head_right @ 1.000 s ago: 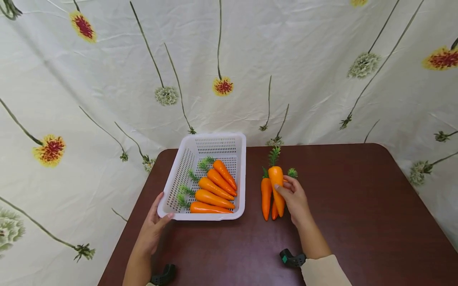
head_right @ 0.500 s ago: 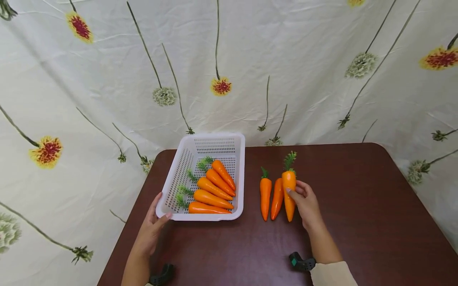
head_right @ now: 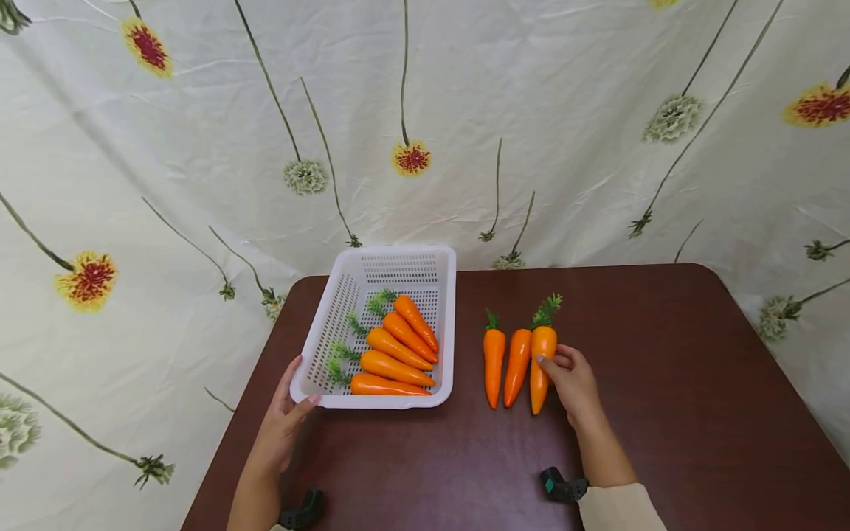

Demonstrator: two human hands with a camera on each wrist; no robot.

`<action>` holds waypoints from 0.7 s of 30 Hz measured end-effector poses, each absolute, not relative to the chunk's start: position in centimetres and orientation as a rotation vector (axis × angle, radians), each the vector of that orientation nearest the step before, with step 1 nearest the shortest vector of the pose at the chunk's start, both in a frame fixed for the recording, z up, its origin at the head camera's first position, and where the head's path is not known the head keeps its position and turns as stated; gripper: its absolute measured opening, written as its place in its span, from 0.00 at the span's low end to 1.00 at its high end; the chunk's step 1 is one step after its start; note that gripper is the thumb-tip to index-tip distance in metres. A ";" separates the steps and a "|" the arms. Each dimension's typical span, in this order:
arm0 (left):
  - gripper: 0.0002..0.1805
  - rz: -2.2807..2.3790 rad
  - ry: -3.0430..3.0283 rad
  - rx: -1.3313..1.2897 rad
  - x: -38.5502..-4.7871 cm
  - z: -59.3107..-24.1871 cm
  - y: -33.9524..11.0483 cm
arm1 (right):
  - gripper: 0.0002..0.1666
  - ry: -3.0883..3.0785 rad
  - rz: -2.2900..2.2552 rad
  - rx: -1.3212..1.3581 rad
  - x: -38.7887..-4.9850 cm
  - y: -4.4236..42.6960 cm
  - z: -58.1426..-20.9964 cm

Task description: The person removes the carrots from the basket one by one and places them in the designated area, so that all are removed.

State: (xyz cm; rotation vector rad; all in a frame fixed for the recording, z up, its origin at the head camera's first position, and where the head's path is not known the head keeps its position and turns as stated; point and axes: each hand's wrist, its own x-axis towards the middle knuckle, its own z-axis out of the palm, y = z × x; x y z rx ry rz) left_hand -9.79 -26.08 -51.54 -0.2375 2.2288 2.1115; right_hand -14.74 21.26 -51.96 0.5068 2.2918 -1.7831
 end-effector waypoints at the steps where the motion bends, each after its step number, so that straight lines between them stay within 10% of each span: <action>1: 0.45 2.110 2.231 -0.236 -9.8 -51.6 -26.1 | 0.45 2.295 -1.781 0.505 -14.8 21.3 -52.0; 21: 0.46 2.107 2.235 -0.268 -9.9 -51.7 -26.1 | 0.45 2.356 -1.688 0.395 -16.1 20.2 -52.7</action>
